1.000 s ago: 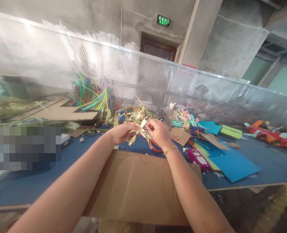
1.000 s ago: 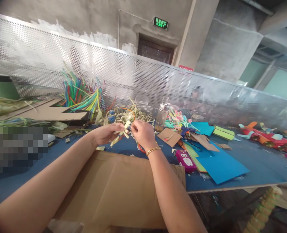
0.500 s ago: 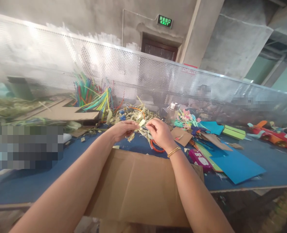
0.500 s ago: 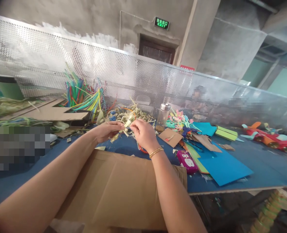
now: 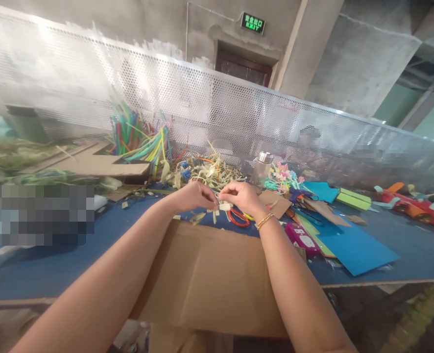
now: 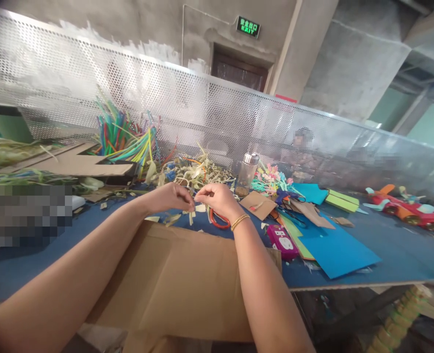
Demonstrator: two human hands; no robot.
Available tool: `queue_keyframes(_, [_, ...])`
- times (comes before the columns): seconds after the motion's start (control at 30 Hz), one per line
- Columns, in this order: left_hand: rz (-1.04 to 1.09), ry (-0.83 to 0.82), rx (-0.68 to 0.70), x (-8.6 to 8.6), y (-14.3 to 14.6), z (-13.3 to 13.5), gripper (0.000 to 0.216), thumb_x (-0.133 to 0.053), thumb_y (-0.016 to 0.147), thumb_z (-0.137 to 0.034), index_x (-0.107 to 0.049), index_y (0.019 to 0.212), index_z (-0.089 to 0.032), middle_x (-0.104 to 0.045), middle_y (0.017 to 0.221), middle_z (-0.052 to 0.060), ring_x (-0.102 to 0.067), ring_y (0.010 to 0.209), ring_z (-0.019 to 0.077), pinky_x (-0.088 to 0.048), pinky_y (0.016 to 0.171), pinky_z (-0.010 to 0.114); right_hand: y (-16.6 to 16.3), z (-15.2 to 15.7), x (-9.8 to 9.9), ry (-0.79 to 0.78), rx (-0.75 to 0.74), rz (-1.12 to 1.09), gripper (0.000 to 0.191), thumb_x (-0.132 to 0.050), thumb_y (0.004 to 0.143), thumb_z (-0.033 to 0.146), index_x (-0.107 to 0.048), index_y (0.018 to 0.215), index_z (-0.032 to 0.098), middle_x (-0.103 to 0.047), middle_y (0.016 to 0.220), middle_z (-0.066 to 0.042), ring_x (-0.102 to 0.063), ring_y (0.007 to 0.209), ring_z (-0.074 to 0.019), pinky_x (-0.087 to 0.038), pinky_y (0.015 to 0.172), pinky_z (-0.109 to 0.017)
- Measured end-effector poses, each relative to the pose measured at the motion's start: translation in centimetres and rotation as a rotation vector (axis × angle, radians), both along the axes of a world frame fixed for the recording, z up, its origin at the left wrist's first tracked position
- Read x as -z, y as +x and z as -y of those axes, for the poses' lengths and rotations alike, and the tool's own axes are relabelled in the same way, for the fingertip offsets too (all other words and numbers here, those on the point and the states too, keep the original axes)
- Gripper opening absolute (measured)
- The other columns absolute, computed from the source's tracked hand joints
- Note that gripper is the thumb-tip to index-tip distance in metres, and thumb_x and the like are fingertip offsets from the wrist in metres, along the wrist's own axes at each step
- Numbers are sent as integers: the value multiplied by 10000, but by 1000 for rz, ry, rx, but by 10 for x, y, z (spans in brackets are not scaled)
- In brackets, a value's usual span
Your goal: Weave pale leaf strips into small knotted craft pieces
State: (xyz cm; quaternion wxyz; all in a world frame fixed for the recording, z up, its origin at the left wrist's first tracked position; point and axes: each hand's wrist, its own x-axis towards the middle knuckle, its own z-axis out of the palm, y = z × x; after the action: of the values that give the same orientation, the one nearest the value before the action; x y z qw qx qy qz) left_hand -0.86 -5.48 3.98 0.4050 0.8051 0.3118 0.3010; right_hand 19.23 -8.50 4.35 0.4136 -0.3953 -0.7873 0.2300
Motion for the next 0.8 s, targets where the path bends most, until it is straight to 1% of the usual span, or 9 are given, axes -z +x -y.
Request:
queue_keyframes(0.07, [17,6,30,-3,0,4,137,-769,609,-311,-756,682,-196,-678,645,32,-583,579,137,-423,531,236,1,-6,6,-137,-41,-117,240,-726,700,410,-684,724,174,-645,684,-11,-532,618,-127,-402,607,-258])
queue_keyframes(0.13, [61,6,28,-7,0,7,159,-766,617,-320,-748,700,-185,-676,654,31,-575,582,125,-425,539,231,0,-10,11,-243,-58,-224,264,-747,658,412,-675,710,163,-634,654,-2,-514,578,-112,-393,576,-246])
queue_keyframes(0.23, [161,-8,-18,-10,0,9,198,-776,611,-328,-720,707,-165,-662,647,22,-566,587,111,-431,552,225,-2,-13,14,-335,-65,-344,276,-768,616,392,-653,697,155,-602,614,22,-475,530,-87,-369,543,-226])
queue_keyframes(0.33, [275,-41,-39,-11,-2,8,241,-796,592,-312,-700,755,-163,-663,663,13,-579,608,110,-447,582,229,-5,-12,15,-320,-59,-386,268,-779,594,359,-625,676,156,-578,601,40,-460,534,-77,-356,548,-217])
queue_keyframes(0.43, [309,-87,-5,-8,-2,7,325,-804,584,-297,-714,874,-181,-683,712,18,-598,635,120,-466,619,250,-7,-12,17,-281,-35,-388,258,-772,598,350,-621,684,159,-567,599,46,-455,536,-77,-350,548,-217])
queue_keyframes(0.5, [290,-86,3,-6,-2,5,297,-797,596,-310,-729,855,-182,-683,707,23,-590,629,120,-462,619,255,-8,-13,18,-263,-17,-378,258,-766,605,355,-624,695,160,-552,585,51,-447,531,-78,-349,545,-218])
queue_keyframes(0.57, [280,-71,-17,-5,-2,4,240,-792,602,-326,-734,779,-176,-672,684,24,-572,617,116,-448,607,252,-7,-14,19,-246,-4,-361,264,-760,622,371,-625,701,158,-547,582,50,-445,530,-77,-352,548,-220])
queue_keyframes(0.67, [314,-65,-112,-6,-3,2,238,-799,584,-337,-726,739,-172,-657,666,16,-552,607,111,-429,595,248,-5,-12,18,-214,-4,-320,266,-730,680,398,-633,729,155,-577,629,28,-474,554,-85,-377,575,-231])
queue_keyframes(0.8, [359,-75,-280,-6,-7,-3,263,-805,556,-344,-715,717,-157,-665,689,16,-557,628,114,-422,626,249,-4,-5,15,-100,7,-200,193,-673,764,354,-655,810,168,-626,722,-10,-542,638,-117,-417,632,-255])
